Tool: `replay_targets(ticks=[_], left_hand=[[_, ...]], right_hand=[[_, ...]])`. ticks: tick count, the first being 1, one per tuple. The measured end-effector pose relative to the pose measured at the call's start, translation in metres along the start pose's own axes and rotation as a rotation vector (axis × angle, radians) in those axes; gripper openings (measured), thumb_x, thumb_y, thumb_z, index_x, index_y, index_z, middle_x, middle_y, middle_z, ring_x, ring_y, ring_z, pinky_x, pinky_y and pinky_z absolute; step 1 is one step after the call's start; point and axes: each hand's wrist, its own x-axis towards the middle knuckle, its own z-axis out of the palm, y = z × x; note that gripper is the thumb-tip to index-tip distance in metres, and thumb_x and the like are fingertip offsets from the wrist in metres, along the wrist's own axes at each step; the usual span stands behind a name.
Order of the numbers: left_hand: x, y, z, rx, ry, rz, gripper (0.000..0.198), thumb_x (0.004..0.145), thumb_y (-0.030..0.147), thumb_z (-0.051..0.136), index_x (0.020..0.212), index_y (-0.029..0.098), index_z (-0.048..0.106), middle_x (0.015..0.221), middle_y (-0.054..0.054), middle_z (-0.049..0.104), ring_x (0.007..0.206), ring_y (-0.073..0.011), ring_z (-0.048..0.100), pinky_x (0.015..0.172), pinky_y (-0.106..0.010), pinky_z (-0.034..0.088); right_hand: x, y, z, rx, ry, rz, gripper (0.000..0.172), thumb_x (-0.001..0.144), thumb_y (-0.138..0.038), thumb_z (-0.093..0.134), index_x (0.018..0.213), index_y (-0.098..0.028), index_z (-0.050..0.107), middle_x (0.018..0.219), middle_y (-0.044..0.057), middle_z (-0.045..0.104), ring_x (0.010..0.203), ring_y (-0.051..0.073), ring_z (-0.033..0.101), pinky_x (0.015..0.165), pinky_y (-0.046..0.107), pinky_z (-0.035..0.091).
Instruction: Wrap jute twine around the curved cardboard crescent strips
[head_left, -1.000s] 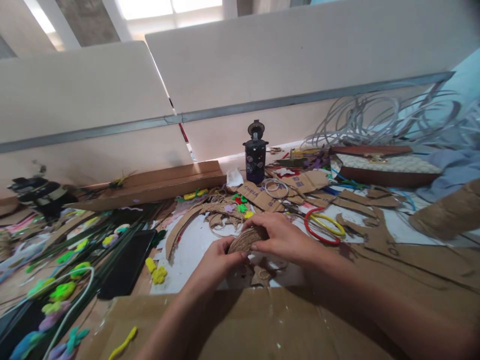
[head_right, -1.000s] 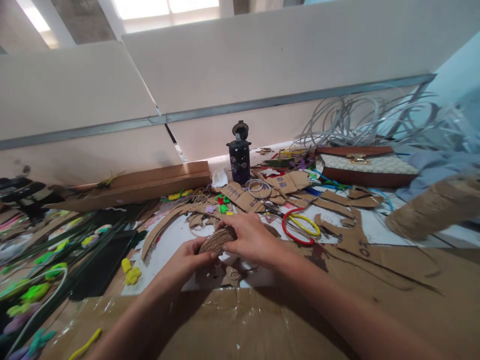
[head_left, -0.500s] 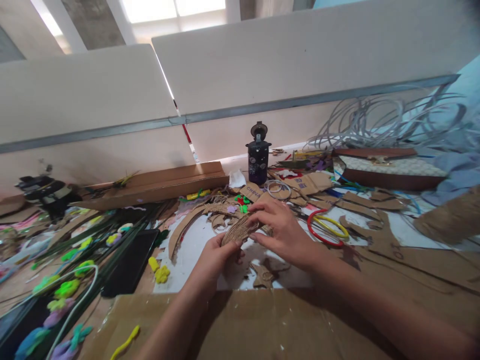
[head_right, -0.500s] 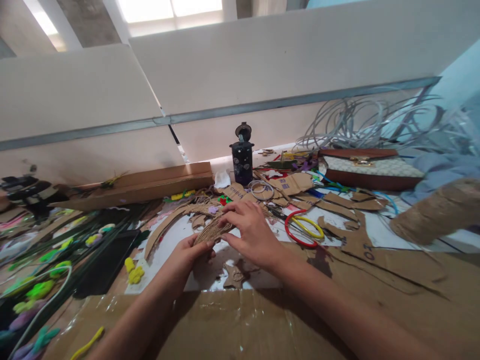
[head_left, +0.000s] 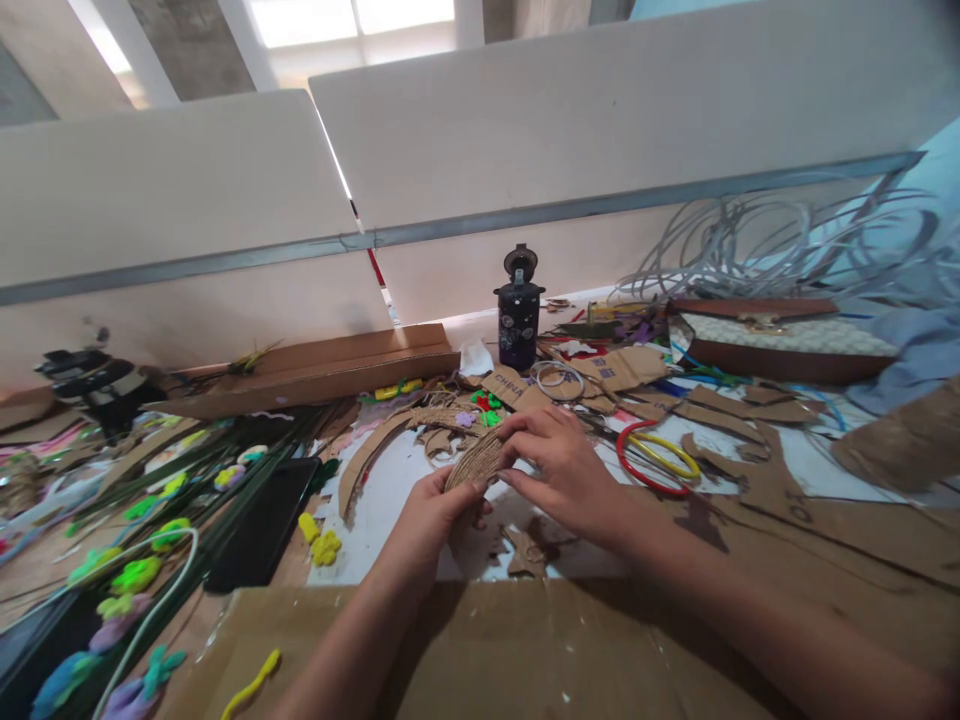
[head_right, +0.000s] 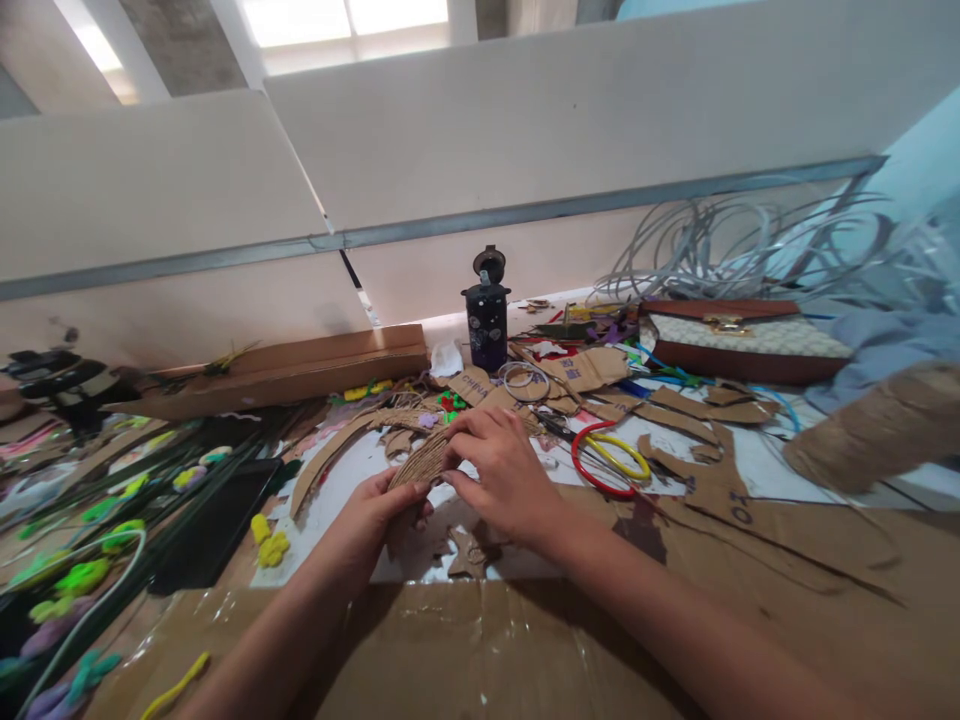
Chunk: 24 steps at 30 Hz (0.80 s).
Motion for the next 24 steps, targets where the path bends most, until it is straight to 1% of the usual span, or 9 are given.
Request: replay_targets(ticks=[8, 10, 13, 14, 15, 17, 19, 22, 24], left_hand=[[0.004, -0.001, -0.006, 0.083, -0.038, 0.023, 0.026, 0.064, 0.029, 0.080, 0.083, 0.016, 0.068, 0.061, -0.001, 0.065, 0.050, -0.0108, 0.053, 0.052, -0.021, 0.038], [0.005, -0.003, -0.009, 0.109, -0.057, 0.039, 0.024, 0.066, 0.030, 0.079, 0.082, 0.016, 0.067, 0.061, -0.001, 0.065, 0.049, -0.0106, 0.052, 0.051, -0.021, 0.036], [0.008, -0.005, -0.014, 0.153, -0.106, 0.064, 0.024, 0.069, 0.032, 0.077, 0.084, 0.016, 0.067, 0.063, -0.002, 0.066, 0.051, -0.0113, 0.054, 0.052, -0.022, 0.036], [0.009, -0.005, -0.016, 0.171, -0.125, 0.062, 0.025, 0.069, 0.033, 0.077, 0.085, 0.016, 0.068, 0.063, -0.002, 0.067, 0.052, -0.0117, 0.054, 0.053, -0.022, 0.036], [0.010, -0.006, -0.017, 0.192, -0.144, 0.057, 0.027, 0.068, 0.034, 0.077, 0.086, 0.016, 0.068, 0.064, -0.002, 0.067, 0.052, -0.0120, 0.054, 0.053, -0.022, 0.036], [0.013, -0.006, -0.020, 0.267, -0.174, 0.049, 0.029, 0.068, 0.037, 0.076, 0.086, 0.016, 0.068, 0.063, -0.001, 0.066, 0.050, -0.0117, 0.052, 0.052, -0.023, 0.034], [0.014, -0.005, -0.022, 0.365, -0.196, 0.055, 0.029, 0.067, 0.040, 0.075, 0.081, 0.015, 0.069, 0.060, 0.000, 0.063, 0.048, -0.0108, 0.048, 0.050, -0.023, 0.031], [0.012, -0.001, -0.022, 0.470, -0.216, 0.064, 0.028, 0.067, 0.041, 0.074, 0.074, 0.015, 0.067, 0.057, 0.002, 0.058, 0.047, -0.0105, 0.044, 0.049, -0.024, 0.029], [0.009, 0.002, -0.019, 0.497, -0.235, 0.077, 0.025, 0.068, 0.038, 0.073, 0.077, 0.016, 0.067, 0.059, 0.003, 0.058, 0.049, -0.0109, 0.046, 0.050, -0.023, 0.031]], right_hand=[[0.001, -0.001, 0.000, 0.012, -0.036, 0.037, 0.013, 0.082, -0.011, 0.071, 0.081, -0.021, 0.061, 0.105, 0.005, 0.064, 0.105, 0.026, 0.056, 0.094, 0.043, 0.035], [0.002, 0.000, -0.002, 0.012, -0.026, 0.055, 0.017, 0.080, -0.012, 0.073, 0.089, -0.021, 0.062, 0.108, 0.006, 0.064, 0.107, 0.027, 0.056, 0.095, 0.043, 0.035], [0.006, 0.004, -0.007, 0.017, -0.007, 0.080, 0.044, 0.074, -0.018, 0.080, 0.113, -0.021, 0.061, 0.122, 0.009, 0.064, 0.116, 0.030, 0.054, 0.100, 0.046, 0.034], [0.007, 0.005, -0.009, 0.033, -0.031, 0.093, 0.052, 0.072, -0.020, 0.082, 0.119, -0.021, 0.059, 0.124, 0.010, 0.064, 0.116, 0.030, 0.055, 0.100, 0.046, 0.034], [0.008, 0.006, -0.010, 0.055, -0.072, 0.110, 0.054, 0.072, -0.020, 0.082, 0.121, -0.021, 0.059, 0.124, 0.009, 0.065, 0.114, 0.030, 0.056, 0.099, 0.046, 0.035], [0.009, 0.007, -0.012, 0.089, -0.176, 0.138, 0.049, 0.074, -0.020, 0.080, 0.120, -0.023, 0.061, 0.119, 0.007, 0.068, 0.109, 0.029, 0.060, 0.095, 0.044, 0.037], [0.008, 0.004, -0.013, 0.079, -0.252, 0.135, 0.043, 0.077, -0.017, 0.077, 0.118, -0.023, 0.063, 0.116, 0.007, 0.068, 0.109, 0.028, 0.060, 0.092, 0.043, 0.037], [0.006, 0.000, -0.011, 0.032, -0.311, 0.102, 0.039, 0.079, -0.017, 0.075, 0.117, -0.022, 0.065, 0.110, 0.006, 0.068, 0.107, 0.029, 0.059, 0.088, 0.042, 0.036], [0.004, -0.001, -0.008, 0.016, -0.344, 0.090, 0.037, 0.080, -0.018, 0.075, 0.115, -0.022, 0.065, 0.107, 0.006, 0.068, 0.103, 0.028, 0.059, 0.085, 0.041, 0.037]])
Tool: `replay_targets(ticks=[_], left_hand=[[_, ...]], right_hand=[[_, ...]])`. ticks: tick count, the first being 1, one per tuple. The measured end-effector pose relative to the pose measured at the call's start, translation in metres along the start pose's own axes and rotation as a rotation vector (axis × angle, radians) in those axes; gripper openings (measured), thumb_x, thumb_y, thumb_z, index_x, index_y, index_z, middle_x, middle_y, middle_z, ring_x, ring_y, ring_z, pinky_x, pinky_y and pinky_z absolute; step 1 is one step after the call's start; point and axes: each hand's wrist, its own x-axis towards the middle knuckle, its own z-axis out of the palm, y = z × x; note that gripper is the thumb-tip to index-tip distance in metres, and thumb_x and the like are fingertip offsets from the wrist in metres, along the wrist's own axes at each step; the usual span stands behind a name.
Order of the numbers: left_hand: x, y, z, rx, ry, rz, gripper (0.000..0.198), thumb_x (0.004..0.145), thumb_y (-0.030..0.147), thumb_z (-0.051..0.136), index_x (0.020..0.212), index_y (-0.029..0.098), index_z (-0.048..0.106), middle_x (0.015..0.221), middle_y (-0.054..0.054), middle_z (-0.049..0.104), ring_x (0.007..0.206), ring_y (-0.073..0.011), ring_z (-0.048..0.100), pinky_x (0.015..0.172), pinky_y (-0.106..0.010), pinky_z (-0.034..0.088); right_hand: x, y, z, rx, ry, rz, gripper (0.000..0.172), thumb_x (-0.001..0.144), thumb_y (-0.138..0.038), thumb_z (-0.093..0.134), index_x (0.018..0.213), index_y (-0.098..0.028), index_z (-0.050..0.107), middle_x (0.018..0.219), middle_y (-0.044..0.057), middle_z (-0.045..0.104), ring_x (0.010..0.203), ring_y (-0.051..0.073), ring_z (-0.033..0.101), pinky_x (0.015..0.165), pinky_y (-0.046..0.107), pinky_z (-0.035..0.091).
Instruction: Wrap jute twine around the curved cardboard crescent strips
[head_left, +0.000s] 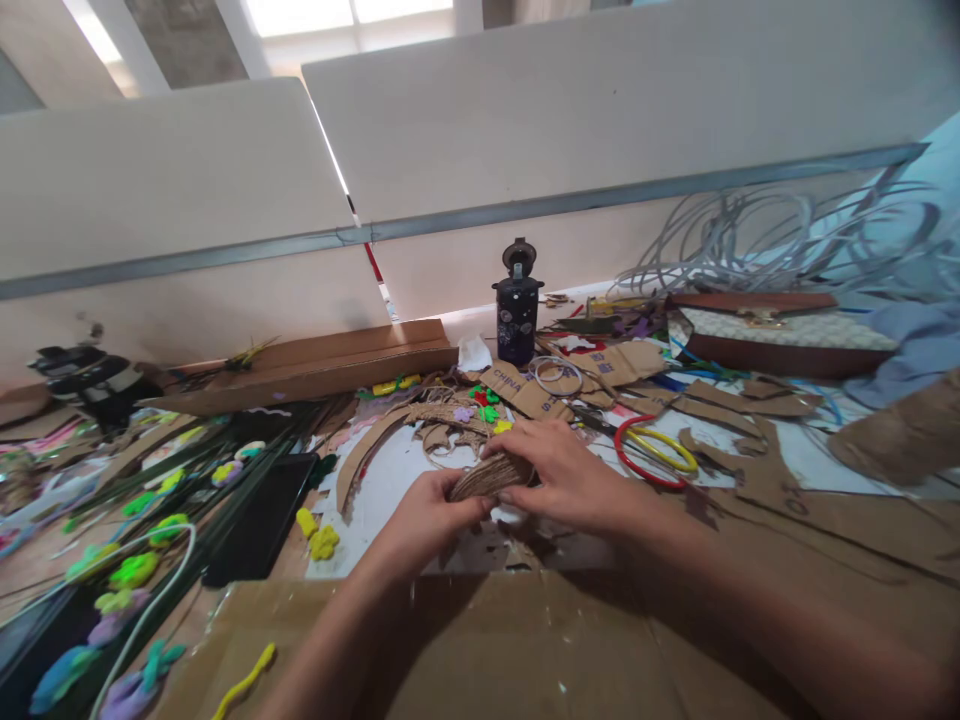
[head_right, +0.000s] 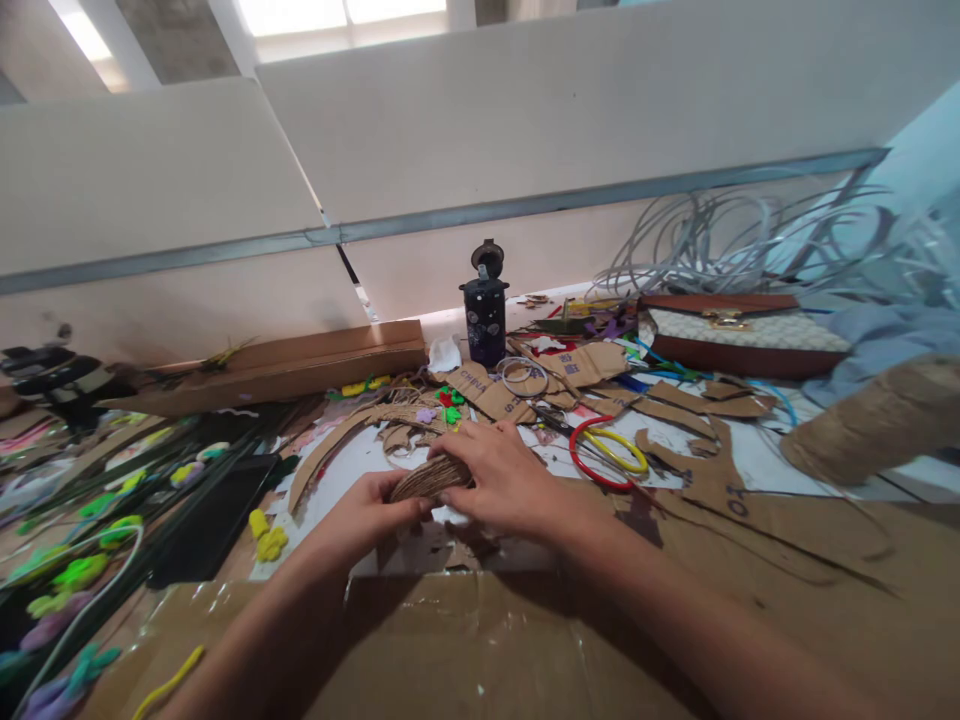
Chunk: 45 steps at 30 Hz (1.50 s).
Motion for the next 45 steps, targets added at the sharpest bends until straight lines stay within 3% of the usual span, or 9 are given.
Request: replay_targets(ticks=[4, 8, 13, 16, 23, 28, 34, 37, 45], left_hand=[[-0.003, 0.005, 0.003, -0.018, -0.018, 0.022, 0.020, 0.067, 0.030, 0.073, 0.081, 0.016, 0.068, 0.060, 0.004, 0.061, 0.049, -0.0103, 0.048, 0.050, -0.022, 0.035], [0.002, -0.002, 0.001, -0.122, 0.081, -0.060, 0.023, 0.064, 0.031, 0.075, 0.079, 0.016, 0.066, 0.058, 0.000, 0.064, 0.045, -0.0118, 0.052, 0.047, -0.022, 0.037], [0.005, -0.004, 0.002, -0.330, 0.203, -0.025, 0.030, 0.063, 0.031, 0.078, 0.086, 0.016, 0.066, 0.058, 0.000, 0.065, 0.047, -0.0112, 0.054, 0.049, -0.021, 0.040], [0.001, 0.000, 0.005, -0.392, 0.177, -0.024, 0.033, 0.063, 0.030, 0.081, 0.089, 0.015, 0.068, 0.063, -0.001, 0.067, 0.050, -0.0112, 0.055, 0.051, -0.022, 0.043], [0.000, -0.001, 0.008, -0.419, 0.166, -0.043, 0.030, 0.061, 0.030, 0.082, 0.083, 0.015, 0.070, 0.064, -0.002, 0.067, 0.050, -0.0105, 0.054, 0.050, -0.021, 0.041], [-0.002, 0.002, 0.007, -0.457, 0.154, -0.021, 0.027, 0.061, 0.028, 0.080, 0.082, 0.015, 0.070, 0.065, -0.002, 0.068, 0.052, -0.0115, 0.057, 0.052, -0.021, 0.042], [-0.001, -0.002, -0.002, -0.400, 0.051, -0.032, 0.029, 0.066, 0.032, 0.078, 0.088, 0.015, 0.073, 0.073, -0.006, 0.072, 0.059, -0.0171, 0.064, 0.057, -0.026, 0.047], [0.001, -0.006, -0.003, -0.419, 0.007, -0.006, 0.027, 0.068, 0.031, 0.080, 0.088, 0.014, 0.072, 0.073, -0.005, 0.071, 0.058, -0.0147, 0.062, 0.057, -0.024, 0.046], [-0.002, 0.000, -0.003, -0.456, 0.042, -0.038, 0.036, 0.063, 0.018, 0.082, 0.095, 0.014, 0.067, 0.073, -0.007, 0.075, 0.058, -0.0143, 0.065, 0.060, -0.023, 0.051]], right_hand=[[0.000, 0.002, 0.005, 0.001, -0.015, -0.043, 0.039, 0.081, -0.021, 0.074, 0.119, -0.022, 0.065, 0.109, 0.006, 0.067, 0.103, 0.027, 0.059, 0.087, 0.041, 0.038], [0.000, 0.004, 0.005, -0.001, 0.181, -0.104, 0.047, 0.080, -0.015, 0.074, 0.125, -0.024, 0.062, 0.122, 0.009, 0.062, 0.114, 0.029, 0.055, 0.094, 0.043, 0.037], [-0.002, 0.002, 0.005, 0.005, 0.341, -0.165, 0.019, 0.084, -0.014, 0.071, 0.100, -0.025, 0.068, 0.125, 0.007, 0.060, 0.120, 0.029, 0.053, 0.101, 0.047, 0.032], [-0.002, 0.000, 0.009, 0.038, 0.338, -0.142, 0.011, 0.087, -0.014, 0.070, 0.090, -0.024, 0.067, 0.121, 0.006, 0.062, 0.117, 0.028, 0.055, 0.100, 0.048, 0.033], [-0.001, -0.001, 0.013, 0.123, 0.335, -0.095, 0.014, 0.083, -0.010, 0.073, 0.084, -0.021, 0.064, 0.117, 0.006, 0.064, 0.112, 0.027, 0.057, 0.097, 0.046, 0.036], [-0.001, -0.003, 0.009, 0.115, 0.328, -0.108, 0.017, 0.082, -0.009, 0.073, 0.084, -0.022, 0.062, 0.118, 0.005, 0.064, 0.115, 0.027, 0.056, 0.099, 0.048, 0.035], [-0.002, -0.006, 0.011, 0.121, 0.285, -0.115, 0.018, 0.080, -0.007, 0.074, 0.086, -0.021, 0.065, 0.115, 0.006, 0.064, 0.114, 0.027, 0.056, 0.098, 0.045, 0.039], [-0.002, -0.007, 0.010, 0.128, 0.253, -0.143, 0.015, 0.083, -0.010, 0.072, 0.090, -0.023, 0.068, 0.114, 0.005, 0.064, 0.114, 0.025, 0.056, 0.099, 0.044, 0.040], [-0.001, 0.003, -0.001, 0.002, 0.306, -0.196, 0.012, 0.089, -0.015, 0.066, 0.093, -0.025, 0.071, 0.117, 0.007, 0.065, 0.113, 0.027, 0.057, 0.098, 0.047, 0.037]])
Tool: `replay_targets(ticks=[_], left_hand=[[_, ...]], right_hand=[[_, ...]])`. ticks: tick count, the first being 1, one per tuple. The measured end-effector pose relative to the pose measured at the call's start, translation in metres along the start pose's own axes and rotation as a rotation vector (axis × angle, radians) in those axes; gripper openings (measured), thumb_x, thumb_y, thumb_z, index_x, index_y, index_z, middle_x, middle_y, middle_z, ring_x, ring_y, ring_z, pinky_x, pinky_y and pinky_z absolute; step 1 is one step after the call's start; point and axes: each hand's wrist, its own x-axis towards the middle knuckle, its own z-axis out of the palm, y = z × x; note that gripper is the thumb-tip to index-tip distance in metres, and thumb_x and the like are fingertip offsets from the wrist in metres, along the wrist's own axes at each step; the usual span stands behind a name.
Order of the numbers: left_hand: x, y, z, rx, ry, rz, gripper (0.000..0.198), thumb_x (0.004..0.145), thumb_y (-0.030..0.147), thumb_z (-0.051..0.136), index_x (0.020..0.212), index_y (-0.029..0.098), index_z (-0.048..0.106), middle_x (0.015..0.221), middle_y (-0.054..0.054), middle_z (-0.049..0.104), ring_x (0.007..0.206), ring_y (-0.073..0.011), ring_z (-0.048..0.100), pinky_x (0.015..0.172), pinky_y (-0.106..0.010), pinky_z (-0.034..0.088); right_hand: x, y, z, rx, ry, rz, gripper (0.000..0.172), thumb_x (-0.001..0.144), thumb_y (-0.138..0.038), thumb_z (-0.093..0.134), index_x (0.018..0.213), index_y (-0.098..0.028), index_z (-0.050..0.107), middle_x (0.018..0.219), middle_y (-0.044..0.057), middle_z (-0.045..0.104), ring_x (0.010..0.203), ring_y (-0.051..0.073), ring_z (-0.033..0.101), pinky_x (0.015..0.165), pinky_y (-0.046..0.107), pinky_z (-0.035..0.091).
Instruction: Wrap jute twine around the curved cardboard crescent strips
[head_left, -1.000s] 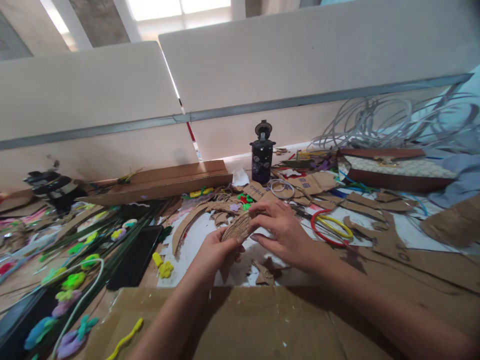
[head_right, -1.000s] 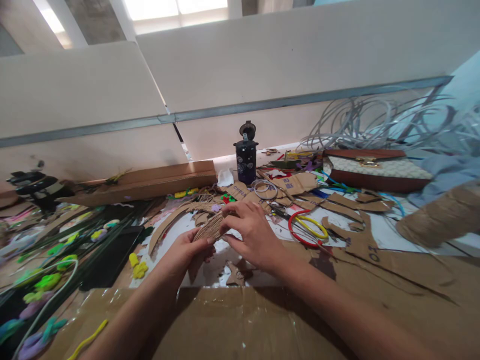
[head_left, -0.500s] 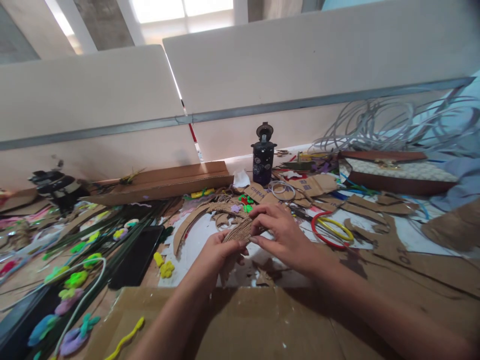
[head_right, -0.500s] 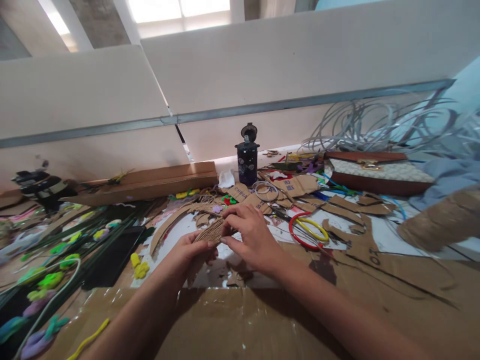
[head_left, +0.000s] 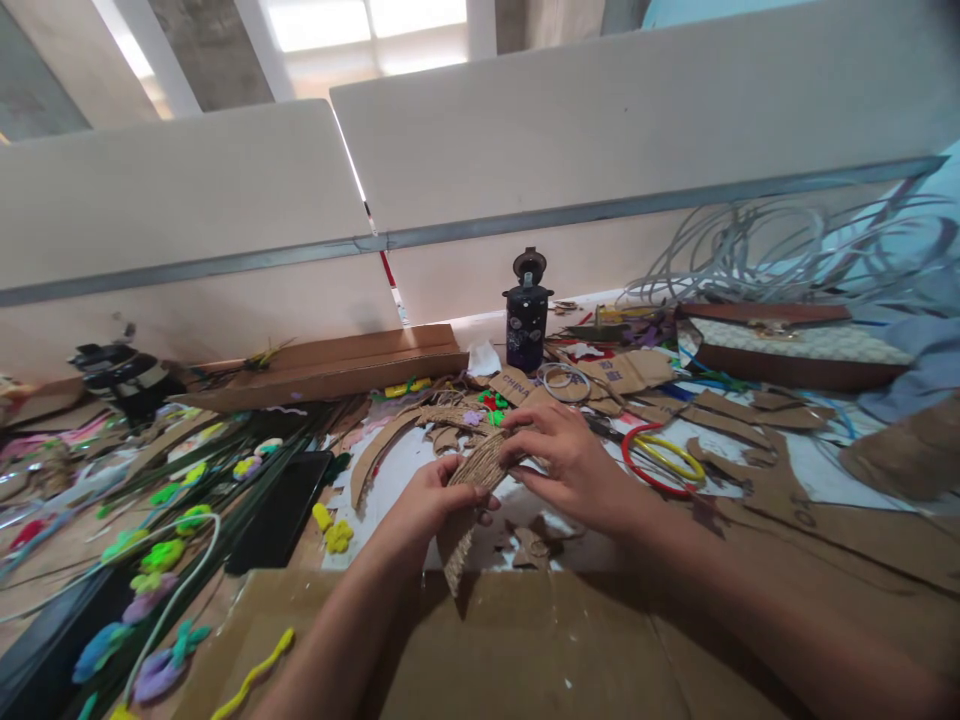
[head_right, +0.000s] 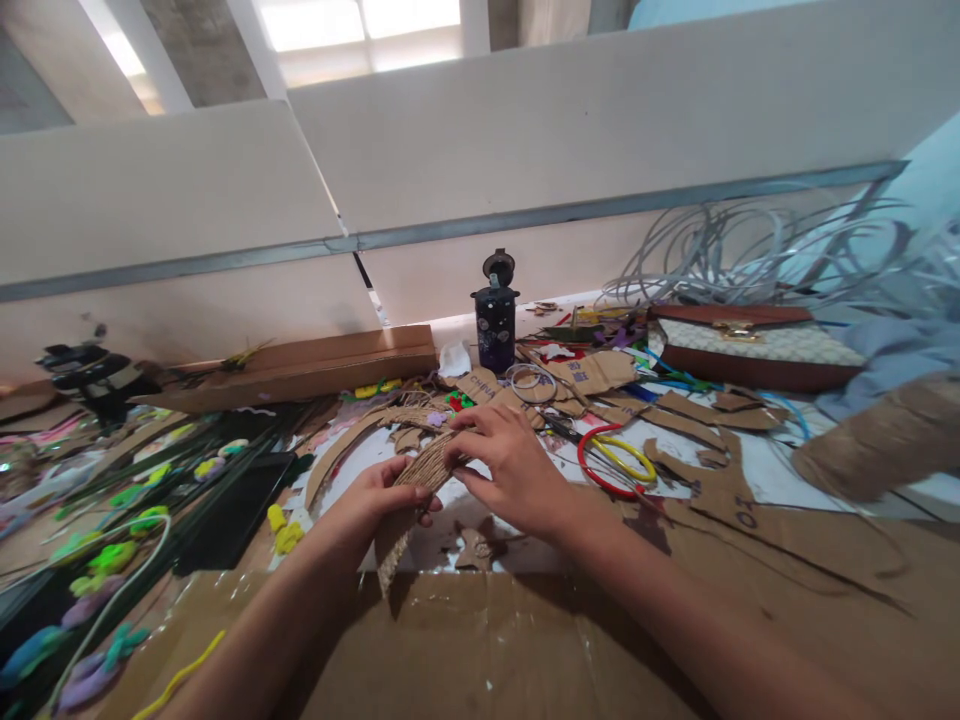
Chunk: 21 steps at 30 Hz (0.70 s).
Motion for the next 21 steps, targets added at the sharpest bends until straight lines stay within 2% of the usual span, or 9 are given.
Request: replay_targets(ticks=[7, 10, 14, 21], left_hand=[[-0.0010, -0.0032, 0.0013, -0.066, -0.081, 0.020, 0.032, 0.065, 0.012, 0.070, 0.096, 0.017, 0.064, 0.072, -0.004, 0.073, 0.057, -0.0138, 0.065, 0.055, -0.021, 0.049], [-0.0014, -0.0031, 0.0023, -0.059, -0.074, 0.008, 0.028, 0.065, 0.013, 0.070, 0.093, 0.016, 0.067, 0.073, -0.004, 0.073, 0.055, -0.0126, 0.063, 0.054, -0.020, 0.048], [-0.0004, -0.0054, 0.0007, -0.027, -0.062, -0.010, 0.011, 0.070, 0.019, 0.072, 0.078, 0.013, 0.068, 0.069, -0.005, 0.070, 0.053, -0.0111, 0.060, 0.052, -0.020, 0.046], [-0.0007, -0.0073, 0.0036, -0.038, -0.022, -0.044, 0.017, 0.069, 0.025, 0.076, 0.078, 0.012, 0.071, 0.069, -0.007, 0.071, 0.053, -0.0124, 0.060, 0.052, -0.021, 0.045]], right_hand=[[-0.0013, -0.0005, 0.0026, -0.083, -0.055, -0.112, 0.009, 0.092, -0.013, 0.061, 0.090, -0.021, 0.065, 0.117, 0.007, 0.066, 0.110, 0.025, 0.059, 0.096, 0.042, 0.036], [-0.0011, -0.0005, 0.0021, -0.083, -0.063, -0.110, 0.008, 0.091, -0.012, 0.060, 0.090, -0.020, 0.063, 0.116, 0.008, 0.067, 0.111, 0.026, 0.059, 0.096, 0.042, 0.035], [-0.0018, 0.0007, 0.0032, -0.048, -0.064, -0.102, 0.010, 0.089, -0.011, 0.061, 0.090, -0.021, 0.062, 0.117, 0.007, 0.066, 0.114, 0.025, 0.058, 0.097, 0.041, 0.035], [-0.0032, -0.0003, 0.0068, 0.039, -0.059, -0.020, 0.011, 0.084, -0.013, 0.068, 0.087, -0.022, 0.062, 0.117, 0.006, 0.064, 0.116, 0.025, 0.057, 0.099, 0.043, 0.037]])
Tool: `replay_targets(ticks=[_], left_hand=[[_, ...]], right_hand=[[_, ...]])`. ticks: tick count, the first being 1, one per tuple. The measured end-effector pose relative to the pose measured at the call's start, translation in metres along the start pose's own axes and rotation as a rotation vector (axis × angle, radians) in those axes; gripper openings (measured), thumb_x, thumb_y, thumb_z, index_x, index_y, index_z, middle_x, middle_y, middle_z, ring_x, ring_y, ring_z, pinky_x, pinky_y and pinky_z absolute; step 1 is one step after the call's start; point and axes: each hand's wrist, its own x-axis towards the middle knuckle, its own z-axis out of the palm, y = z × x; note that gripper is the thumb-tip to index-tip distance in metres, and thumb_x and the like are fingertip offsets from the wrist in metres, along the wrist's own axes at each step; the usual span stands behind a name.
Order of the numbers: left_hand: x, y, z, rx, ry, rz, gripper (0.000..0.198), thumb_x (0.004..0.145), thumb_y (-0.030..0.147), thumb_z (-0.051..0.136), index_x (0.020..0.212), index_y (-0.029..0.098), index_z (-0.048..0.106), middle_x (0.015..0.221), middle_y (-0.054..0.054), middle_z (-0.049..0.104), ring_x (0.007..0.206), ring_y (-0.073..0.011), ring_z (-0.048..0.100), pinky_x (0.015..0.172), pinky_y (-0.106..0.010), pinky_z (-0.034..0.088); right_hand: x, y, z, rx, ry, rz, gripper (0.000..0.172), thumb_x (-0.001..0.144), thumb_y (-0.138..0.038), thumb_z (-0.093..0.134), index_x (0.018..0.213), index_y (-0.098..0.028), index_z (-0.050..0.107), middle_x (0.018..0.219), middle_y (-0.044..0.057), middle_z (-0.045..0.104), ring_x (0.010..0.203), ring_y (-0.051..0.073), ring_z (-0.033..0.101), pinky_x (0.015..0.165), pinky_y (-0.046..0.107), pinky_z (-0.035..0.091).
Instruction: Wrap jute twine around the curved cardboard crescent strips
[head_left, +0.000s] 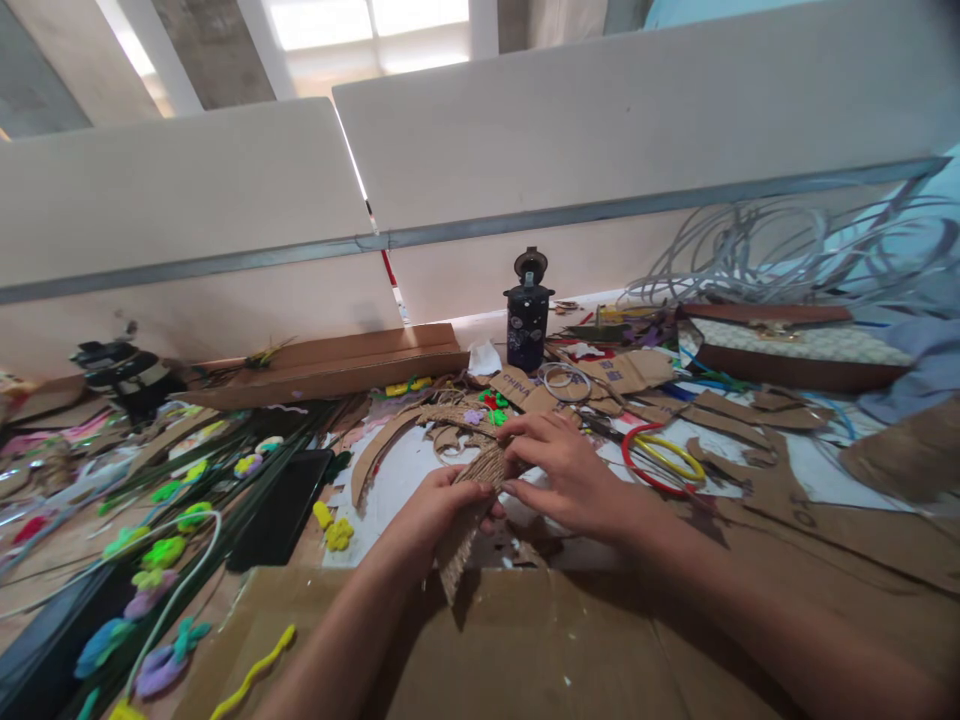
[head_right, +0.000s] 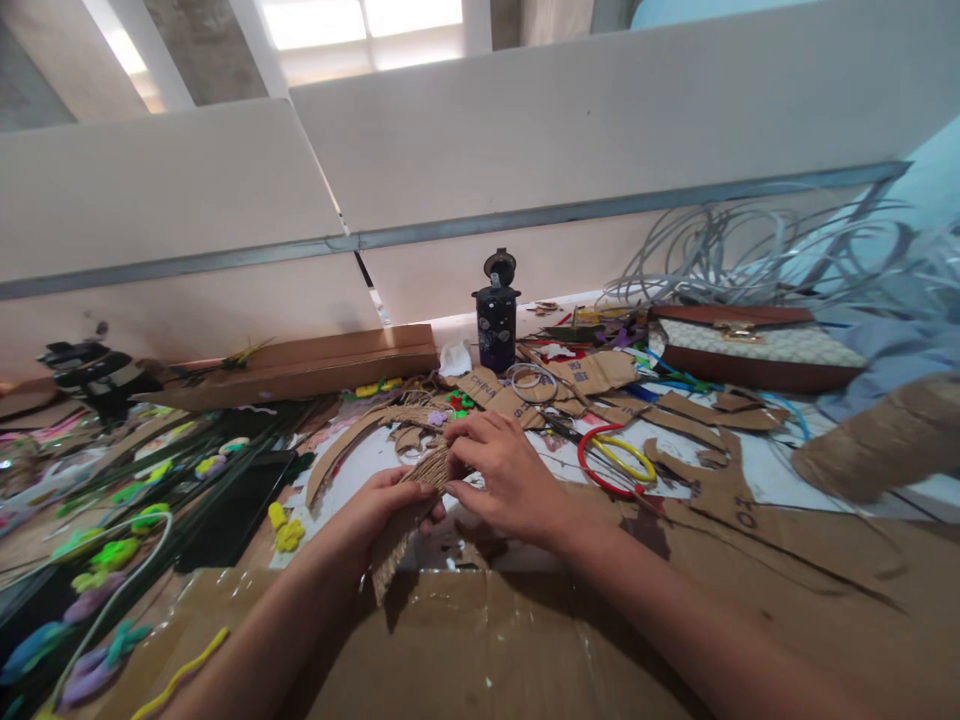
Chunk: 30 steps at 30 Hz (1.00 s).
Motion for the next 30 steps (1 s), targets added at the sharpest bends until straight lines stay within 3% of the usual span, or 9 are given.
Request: replay_targets(ticks=[9, 13, 17, 20, 22, 25, 27, 30], left_hand=[[-0.001, 0.003, -0.003, 0.013, -0.008, -0.013, 0.024, 0.066, 0.022, 0.077, 0.089, 0.014, 0.074, 0.076, -0.008, 0.075, 0.059, -0.0159, 0.066, 0.060, -0.025, 0.051], [-0.001, 0.005, -0.004, 0.081, 0.000, -0.021, 0.024, 0.065, 0.022, 0.075, 0.088, 0.013, 0.075, 0.073, -0.008, 0.074, 0.057, -0.0155, 0.064, 0.056, -0.024, 0.048], [-0.004, 0.011, -0.004, 0.122, -0.008, 0.001, 0.023, 0.060, 0.018, 0.076, 0.083, 0.014, 0.073, 0.073, -0.007, 0.074, 0.055, -0.0133, 0.062, 0.055, -0.021, 0.044], [-0.005, 0.015, -0.007, 0.165, -0.031, -0.030, 0.028, 0.060, 0.017, 0.076, 0.088, 0.015, 0.073, 0.075, -0.006, 0.074, 0.057, -0.0143, 0.062, 0.056, -0.022, 0.044], [-0.006, 0.016, -0.009, 0.207, -0.063, -0.044, 0.030, 0.062, 0.017, 0.076, 0.091, 0.016, 0.074, 0.076, -0.006, 0.074, 0.058, -0.0143, 0.061, 0.056, -0.022, 0.044], [-0.006, 0.015, -0.012, 0.233, -0.105, -0.054, 0.025, 0.065, 0.020, 0.078, 0.089, 0.016, 0.075, 0.072, -0.003, 0.071, 0.057, -0.0123, 0.058, 0.055, -0.021, 0.042], [-0.005, 0.012, -0.014, 0.224, -0.118, -0.057, 0.022, 0.069, 0.023, 0.080, 0.089, 0.016, 0.075, 0.072, -0.003, 0.071, 0.057, -0.0113, 0.057, 0.055, -0.020, 0.041], [-0.003, 0.009, -0.016, 0.209, -0.110, -0.061, 0.021, 0.072, 0.025, 0.080, 0.090, 0.016, 0.075, 0.072, -0.004, 0.071, 0.055, -0.0114, 0.057, 0.055, -0.021, 0.042]], right_hand=[[0.002, -0.004, -0.004, 0.014, 0.017, 0.014, 0.009, 0.085, -0.015, 0.070, 0.085, -0.021, 0.064, 0.115, 0.007, 0.066, 0.115, 0.026, 0.059, 0.100, 0.045, 0.040], [0.006, -0.001, -0.010, 0.063, 0.011, 0.029, 0.006, 0.091, -0.016, 0.066, 0.090, -0.022, 0.068, 0.113, 0.008, 0.067, 0.114, 0.025, 0.060, 0.100, 0.045, 0.043], [0.009, 0.011, -0.019, 0.082, 0.033, 0.054, 0.021, 0.095, -0.017, 0.059, 0.110, -0.025, 0.071, 0.120, 0.008, 0.068, 0.115, 0.025, 0.059, 0.101, 0.046, 0.044], [0.009, 0.019, -0.021, 0.205, -0.034, 0.113, 0.031, 0.094, -0.018, 0.059, 0.122, -0.026, 0.068, 0.123, 0.007, 0.069, 0.116, 0.025, 0.061, 0.102, 0.046, 0.046], [0.008, 0.023, -0.021, 0.346, -0.132, 0.178, 0.029, 0.093, -0.019, 0.059, 0.119, -0.026, 0.071, 0.121, 0.005, 0.072, 0.114, 0.025, 0.065, 0.098, 0.042, 0.050], [0.006, 0.027, -0.019, 0.510, -0.263, 0.261, 0.026, 0.093, -0.020, 0.057, 0.113, -0.023, 0.073, 0.111, 0.004, 0.076, 0.098, 0.023, 0.071, 0.082, 0.034, 0.057], [0.005, 0.030, -0.017, 0.503, -0.289, 0.289, 0.024, 0.092, -0.020, 0.059, 0.110, -0.022, 0.073, 0.103, 0.004, 0.076, 0.089, 0.021, 0.071, 0.073, 0.031, 0.056], [0.006, 0.034, -0.016, 0.332, -0.233, 0.271, 0.012, 0.085, -0.021, 0.069, 0.094, -0.021, 0.076, 0.092, 0.003, 0.075, 0.087, 0.023, 0.069, 0.076, 0.034, 0.053]])
